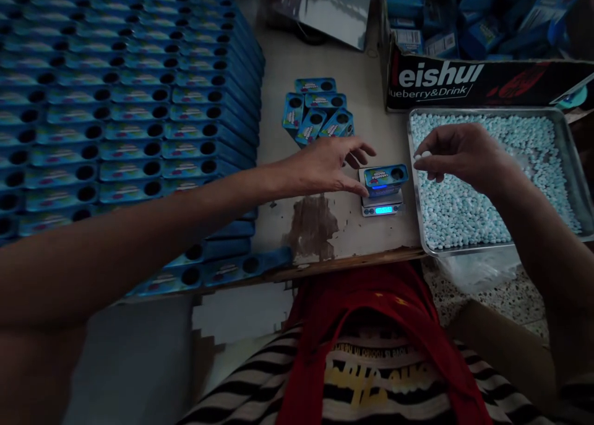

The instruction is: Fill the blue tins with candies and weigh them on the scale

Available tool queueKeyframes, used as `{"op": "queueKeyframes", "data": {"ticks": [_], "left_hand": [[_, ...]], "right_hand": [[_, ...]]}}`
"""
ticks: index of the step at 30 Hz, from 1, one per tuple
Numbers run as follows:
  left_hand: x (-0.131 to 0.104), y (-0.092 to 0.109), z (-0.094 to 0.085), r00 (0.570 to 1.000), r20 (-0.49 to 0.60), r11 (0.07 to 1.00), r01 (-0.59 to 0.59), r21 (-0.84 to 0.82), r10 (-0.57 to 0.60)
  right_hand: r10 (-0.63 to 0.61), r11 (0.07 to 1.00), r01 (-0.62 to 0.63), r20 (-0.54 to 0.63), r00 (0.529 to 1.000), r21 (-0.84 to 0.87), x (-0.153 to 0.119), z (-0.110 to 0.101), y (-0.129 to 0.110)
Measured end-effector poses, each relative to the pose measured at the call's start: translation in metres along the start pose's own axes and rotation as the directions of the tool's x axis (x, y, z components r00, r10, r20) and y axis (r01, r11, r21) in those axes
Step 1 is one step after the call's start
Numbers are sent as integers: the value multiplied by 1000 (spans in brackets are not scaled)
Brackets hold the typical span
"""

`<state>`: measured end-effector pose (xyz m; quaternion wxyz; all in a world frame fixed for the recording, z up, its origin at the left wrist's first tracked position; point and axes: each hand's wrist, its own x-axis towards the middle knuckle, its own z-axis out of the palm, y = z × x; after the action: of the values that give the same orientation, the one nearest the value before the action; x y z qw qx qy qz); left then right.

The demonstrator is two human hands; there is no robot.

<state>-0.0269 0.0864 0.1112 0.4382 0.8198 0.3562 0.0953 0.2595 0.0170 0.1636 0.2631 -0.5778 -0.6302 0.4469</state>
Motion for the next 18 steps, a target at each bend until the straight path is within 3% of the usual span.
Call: {"op": "queueKeyframes", "data": {"ticks": [3, 6, 10, 14, 16, 18], "left_hand": [[6, -3, 9, 999, -4, 999, -50, 21, 50], [20, 5, 29, 989, -16, 980, -145, 135, 148], [28, 25, 40, 963, 107, 904, -268, 333, 246], [-7, 21, 7, 979, 152, 883, -186, 432, 132], [-39, 6, -16, 989, 141, 897, -95, 432, 37], [-72, -13, -34, 991, 123, 911, 4, 413, -60]], "right_hand": [[-24, 998, 24, -1, 1000, 52, 4, 4, 0], [-4, 983, 2, 12, 1000, 182, 6, 6, -1], [65, 870, -37, -41, 997, 492, 11, 6, 0], [155, 770, -150, 46, 987, 620, 29, 18, 14], [141, 804, -137, 39, 989, 578, 46, 31, 20], [45, 904, -27, -33, 998, 426, 70, 44, 24]]}}
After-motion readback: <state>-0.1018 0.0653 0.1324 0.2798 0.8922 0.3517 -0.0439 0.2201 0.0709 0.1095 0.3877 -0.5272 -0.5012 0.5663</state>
